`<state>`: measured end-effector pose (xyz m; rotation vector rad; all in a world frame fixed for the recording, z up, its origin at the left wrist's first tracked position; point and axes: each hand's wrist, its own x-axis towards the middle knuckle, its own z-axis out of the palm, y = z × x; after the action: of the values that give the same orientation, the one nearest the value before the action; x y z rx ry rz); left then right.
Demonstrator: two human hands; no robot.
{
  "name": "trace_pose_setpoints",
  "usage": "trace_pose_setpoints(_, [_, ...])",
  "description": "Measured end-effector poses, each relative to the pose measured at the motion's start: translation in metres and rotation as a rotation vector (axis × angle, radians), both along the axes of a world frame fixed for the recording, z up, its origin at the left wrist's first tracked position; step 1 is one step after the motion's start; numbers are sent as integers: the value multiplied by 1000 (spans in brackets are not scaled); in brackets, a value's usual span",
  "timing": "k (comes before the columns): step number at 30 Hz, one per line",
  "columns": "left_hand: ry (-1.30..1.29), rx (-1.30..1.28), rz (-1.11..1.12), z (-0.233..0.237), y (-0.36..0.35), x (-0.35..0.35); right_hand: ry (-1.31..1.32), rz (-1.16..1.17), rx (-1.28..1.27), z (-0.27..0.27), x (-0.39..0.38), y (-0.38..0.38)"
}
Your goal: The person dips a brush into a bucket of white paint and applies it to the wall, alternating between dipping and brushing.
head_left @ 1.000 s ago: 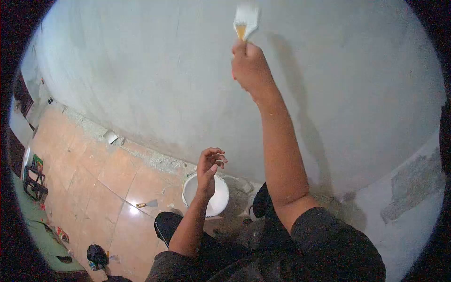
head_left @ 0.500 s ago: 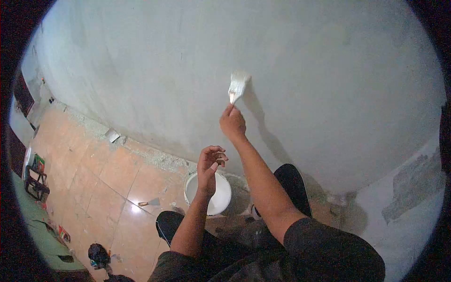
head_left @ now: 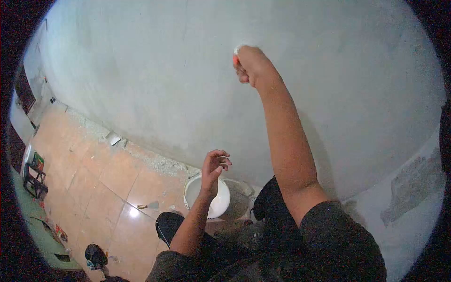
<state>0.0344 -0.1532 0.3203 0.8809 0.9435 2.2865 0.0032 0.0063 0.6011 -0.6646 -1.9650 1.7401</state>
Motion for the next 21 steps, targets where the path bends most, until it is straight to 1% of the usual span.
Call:
trace_pose_setpoints(1, [3,-4,1,-1,0,0,0,-1,-4,7,1,-11])
trace_pose_setpoints(2, [4,-8,-1,-2,1,2,-7,-90,365,12,4,-22])
trace_pose_setpoints(4, [9,-20,9,-2,1,1,-16,-175,732,3,-5,-23])
trace_pose_setpoints(6, [20,9,16,3,-1,-1,280,-466,1008,-30,-31,0])
trace_pose_setpoints(9, [1,23,14,-2,1,-4,-19,-275,708,-96,-23,12])
trace_pose_setpoints(10, [7,26,13,-1,1,-4,-83,-355,737,-119,-19,11])
trace_pose_setpoints(12, [8,2,12,-1,1,-4,-127,-343,643,-174,-18,16])
trace_pose_setpoints(14, [5,-27,19,-2,-1,-4,-201,-276,621,-223,-13,18])
trace_pose_setpoints(17, [3,-31,46,3,-5,-4,-306,-187,383,-289,-1,12])
trace_pose_setpoints(19, [15,-75,147,10,-11,-10,-356,-108,257,-310,18,-3])
trace_pose_setpoints(20, [68,-71,171,4,-16,-20,-370,-62,174,-317,30,-12])
trace_pose_setpoints(21, [85,-142,223,8,-22,-26,-389,-60,74,-335,37,-19])
